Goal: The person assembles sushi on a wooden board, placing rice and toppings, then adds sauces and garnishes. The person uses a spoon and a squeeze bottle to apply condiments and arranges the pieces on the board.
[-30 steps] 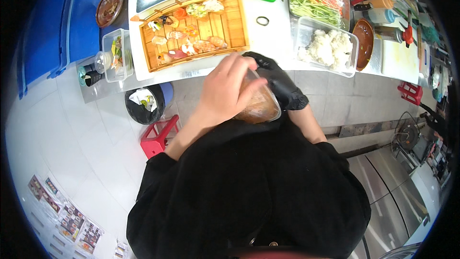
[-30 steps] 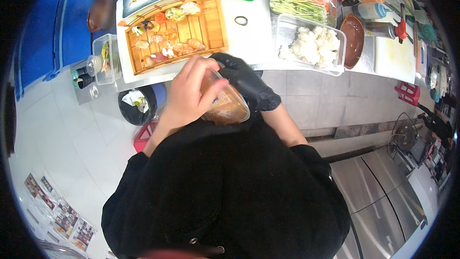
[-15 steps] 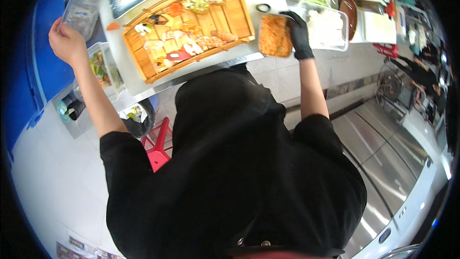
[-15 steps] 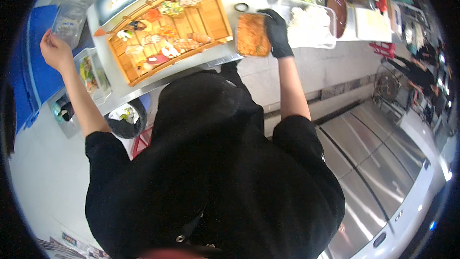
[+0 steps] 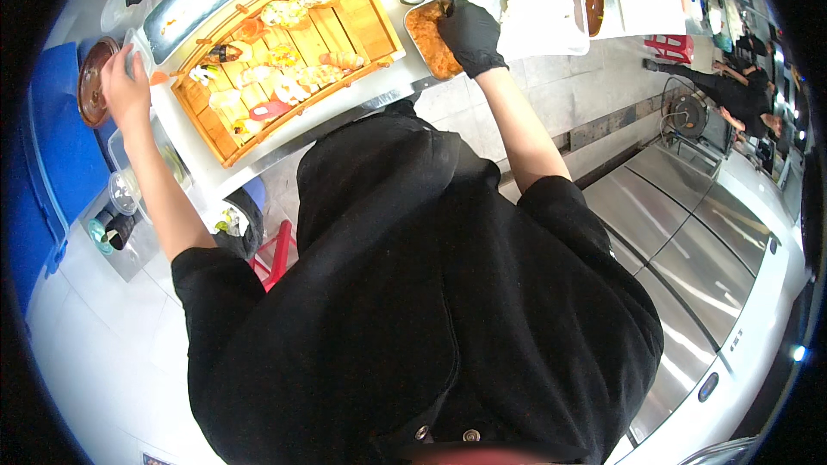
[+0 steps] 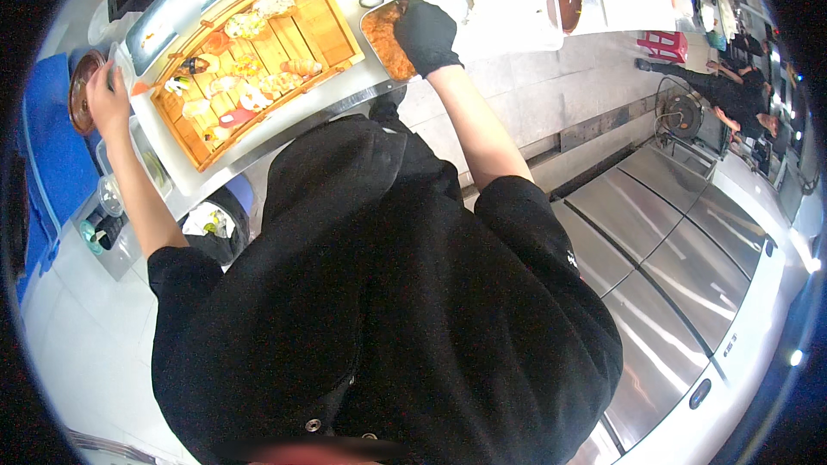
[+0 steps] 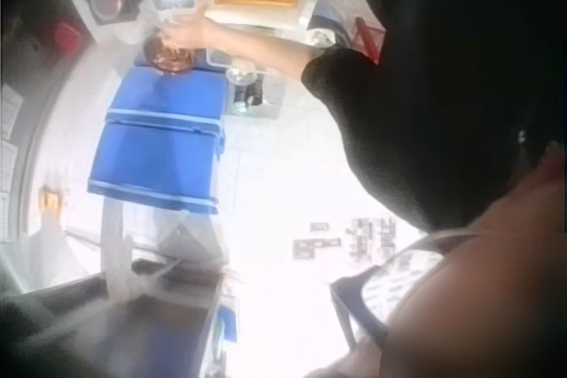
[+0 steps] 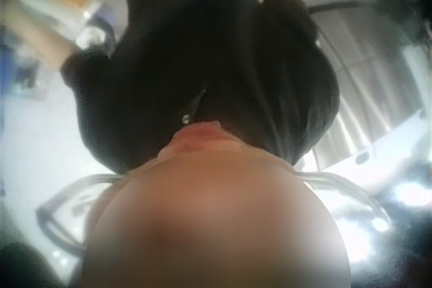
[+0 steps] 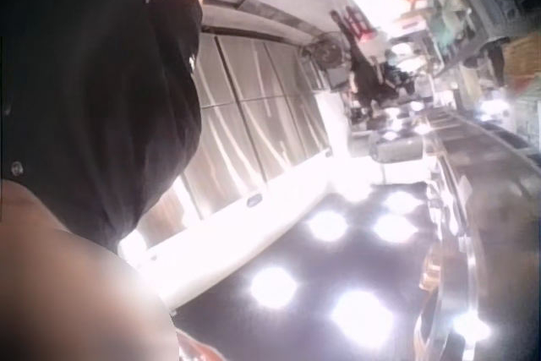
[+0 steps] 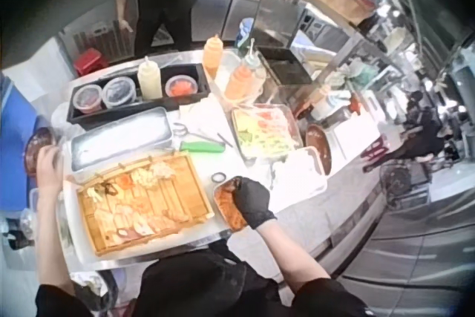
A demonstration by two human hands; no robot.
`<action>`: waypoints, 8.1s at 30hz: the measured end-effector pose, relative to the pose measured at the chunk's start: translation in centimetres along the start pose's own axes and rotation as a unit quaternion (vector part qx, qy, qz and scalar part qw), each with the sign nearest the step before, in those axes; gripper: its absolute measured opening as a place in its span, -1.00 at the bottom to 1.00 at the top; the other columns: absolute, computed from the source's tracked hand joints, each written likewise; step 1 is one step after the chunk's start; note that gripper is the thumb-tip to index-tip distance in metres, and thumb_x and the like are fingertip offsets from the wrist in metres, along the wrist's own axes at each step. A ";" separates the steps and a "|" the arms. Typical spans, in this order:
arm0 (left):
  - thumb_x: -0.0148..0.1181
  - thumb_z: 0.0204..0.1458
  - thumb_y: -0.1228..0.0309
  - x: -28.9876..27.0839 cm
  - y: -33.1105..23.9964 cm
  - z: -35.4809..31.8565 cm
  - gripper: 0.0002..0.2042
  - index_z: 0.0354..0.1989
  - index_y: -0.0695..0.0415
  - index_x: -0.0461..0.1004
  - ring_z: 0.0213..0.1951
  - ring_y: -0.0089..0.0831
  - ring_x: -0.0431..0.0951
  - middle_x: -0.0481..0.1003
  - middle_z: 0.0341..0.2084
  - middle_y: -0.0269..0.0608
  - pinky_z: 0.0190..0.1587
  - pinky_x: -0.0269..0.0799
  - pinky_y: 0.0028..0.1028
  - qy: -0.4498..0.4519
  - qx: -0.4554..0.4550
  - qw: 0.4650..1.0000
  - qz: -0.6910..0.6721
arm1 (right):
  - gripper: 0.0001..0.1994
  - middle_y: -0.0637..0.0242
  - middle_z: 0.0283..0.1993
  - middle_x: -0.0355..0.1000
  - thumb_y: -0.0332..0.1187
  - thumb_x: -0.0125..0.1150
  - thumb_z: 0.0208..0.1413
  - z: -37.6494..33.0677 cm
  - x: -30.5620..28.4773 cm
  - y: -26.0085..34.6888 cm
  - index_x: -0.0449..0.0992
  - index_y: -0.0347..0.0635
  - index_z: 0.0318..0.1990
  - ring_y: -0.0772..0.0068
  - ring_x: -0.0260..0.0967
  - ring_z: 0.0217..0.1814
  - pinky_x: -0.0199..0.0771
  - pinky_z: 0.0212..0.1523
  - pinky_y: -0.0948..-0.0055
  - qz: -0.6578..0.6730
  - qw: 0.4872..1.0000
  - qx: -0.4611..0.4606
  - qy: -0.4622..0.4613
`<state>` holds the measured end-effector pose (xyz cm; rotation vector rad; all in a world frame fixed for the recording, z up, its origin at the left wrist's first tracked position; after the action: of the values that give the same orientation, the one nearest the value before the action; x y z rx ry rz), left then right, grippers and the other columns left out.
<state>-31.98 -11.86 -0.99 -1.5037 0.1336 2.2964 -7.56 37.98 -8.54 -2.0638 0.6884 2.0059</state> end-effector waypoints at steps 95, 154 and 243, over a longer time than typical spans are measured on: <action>0.31 0.04 0.22 12.0 -39.4 -4.8 -0.90 -0.33 -0.10 0.65 -0.02 -0.20 0.47 0.49 -0.23 -0.27 0.06 0.39 -0.19 0.202 0.129 0.934 -0.266 | -0.77 0.26 -0.31 0.62 -0.46 0.10 0.20 1.7 -5.3 -3.7 0.58 -0.24 -0.03 0.52 0.52 -0.37 0.50 -0.30 0.50 0.491 0.866 -0.088 0.015; 0.38 -0.05 0.25 9.1 -39.6 -4.8 -0.83 -0.26 -0.12 0.66 0.03 -0.27 0.42 0.49 -0.22 -0.37 0.12 0.25 -0.19 0.159 0.116 0.959 -0.205 | -0.83 0.29 -0.26 0.59 -0.42 0.10 0.32 5.4 -0.8 -1.8 0.57 -0.27 -0.07 0.50 0.56 -0.29 0.54 -0.31 0.52 0.547 0.821 -0.103 0.126; 0.37 -0.06 0.38 10.8 -38.8 -4.1 -0.56 0.07 -0.06 0.52 -0.07 -0.22 0.56 0.63 -0.34 -0.41 0.10 0.42 -0.22 0.262 0.063 0.921 -0.282 | -0.78 0.29 -0.34 0.60 -0.35 0.08 0.37 3.0 -4.8 -1.4 0.57 -0.31 -0.08 0.56 0.48 -0.37 0.45 -0.34 0.56 0.493 0.864 -0.103 -0.008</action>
<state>-17.77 25.53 -7.27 -1.7692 -0.0123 1.3867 -9.57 41.49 -4.28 -1.9686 1.8970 2.6396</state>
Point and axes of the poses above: each hand's wrist, its own z-axis towards the middle knuckle, its own x-axis out of the palm, y = z × x, the point moved 8 cm from there along z, towards the middle knuckle
